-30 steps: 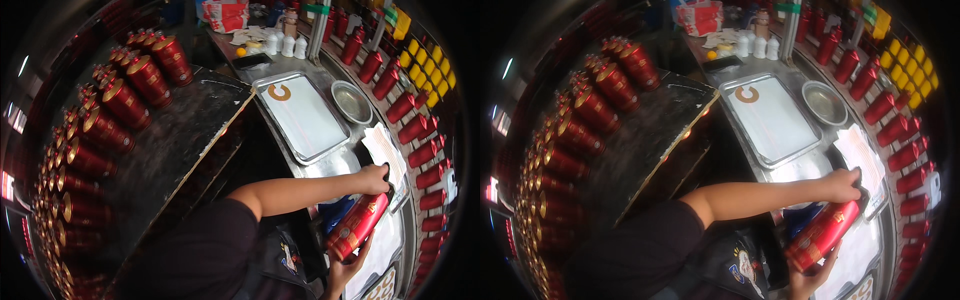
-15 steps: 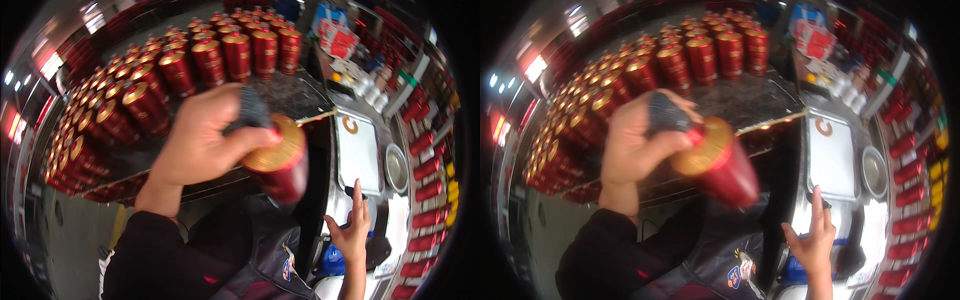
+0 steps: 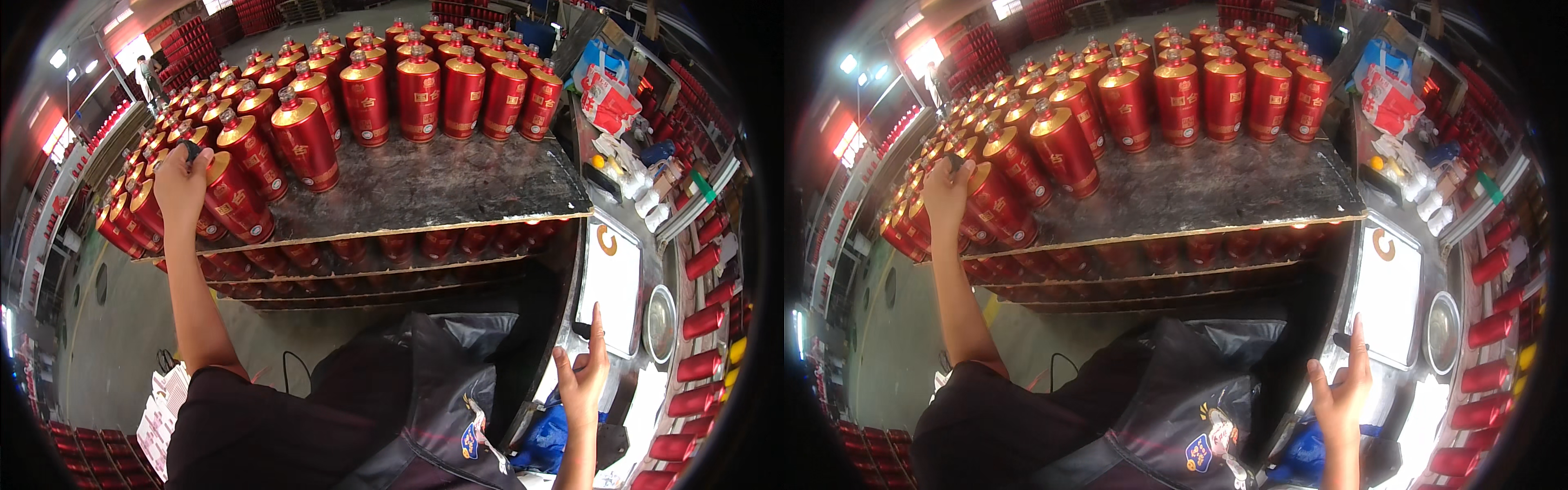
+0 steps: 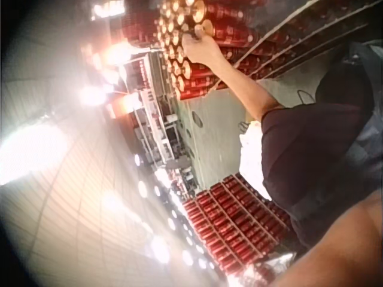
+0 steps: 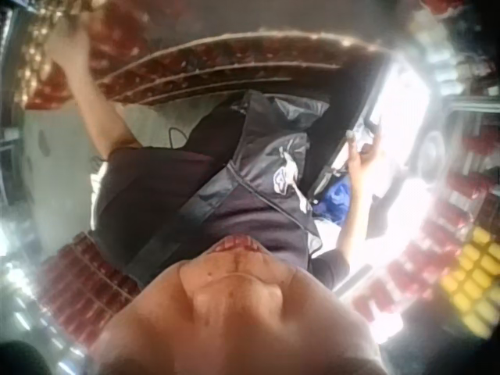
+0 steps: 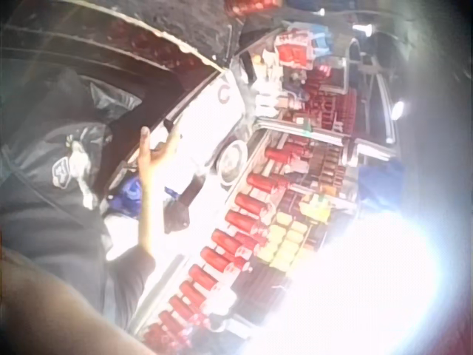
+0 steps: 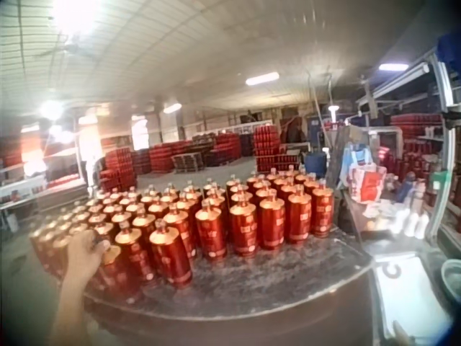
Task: The person applies gold circular labels to the necks of red cylindrical containers. They peel each label from a sheet, position it on the container neck, and smooth it down. The person also wipes the containers with a blue cloth and places finished units on a nearby shelf.
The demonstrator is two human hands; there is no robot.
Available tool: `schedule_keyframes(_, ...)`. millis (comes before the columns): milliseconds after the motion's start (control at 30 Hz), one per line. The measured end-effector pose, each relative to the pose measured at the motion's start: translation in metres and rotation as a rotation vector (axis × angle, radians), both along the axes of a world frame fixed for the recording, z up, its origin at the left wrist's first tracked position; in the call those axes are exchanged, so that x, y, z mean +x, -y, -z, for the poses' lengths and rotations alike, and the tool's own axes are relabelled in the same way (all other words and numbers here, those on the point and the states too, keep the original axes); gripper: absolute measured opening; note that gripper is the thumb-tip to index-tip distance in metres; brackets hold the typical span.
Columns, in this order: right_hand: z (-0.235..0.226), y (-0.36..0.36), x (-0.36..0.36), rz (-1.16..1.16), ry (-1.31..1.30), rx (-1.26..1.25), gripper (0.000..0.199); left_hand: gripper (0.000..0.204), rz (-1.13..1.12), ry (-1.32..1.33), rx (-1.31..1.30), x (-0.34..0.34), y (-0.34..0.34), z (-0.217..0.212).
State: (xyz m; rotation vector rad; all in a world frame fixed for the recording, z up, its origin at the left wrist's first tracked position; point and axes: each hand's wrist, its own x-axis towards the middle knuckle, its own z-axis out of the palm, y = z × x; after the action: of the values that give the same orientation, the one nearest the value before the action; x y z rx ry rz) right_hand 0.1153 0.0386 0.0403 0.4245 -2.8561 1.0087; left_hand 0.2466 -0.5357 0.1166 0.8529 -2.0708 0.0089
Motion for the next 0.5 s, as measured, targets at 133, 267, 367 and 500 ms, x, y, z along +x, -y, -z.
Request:
schedule_keyframes(133,0.004,-0.007,0.001,-0.007,0.016,-0.048,0.086,0.032,-0.038,0.009,0.023,-0.001,0.004,0.004)
schedule_keyframes(267,0.005,-0.011,0.007,0.024,0.043,-0.028,0.082,0.036,0.007,0.016,0.114,0.002,0.002,-0.005)
schedule_keyframes(367,0.003,-0.014,0.015,0.008,-0.023,-0.049,0.079,0.045,-0.103,-0.026,-0.001,0.0,-0.007,-0.018)
schedule_keyframes(500,-0.004,-0.026,0.034,0.077,-0.012,-0.029,0.077,0.035,0.274,-0.572,0.214,-0.042,-0.054,-0.036)
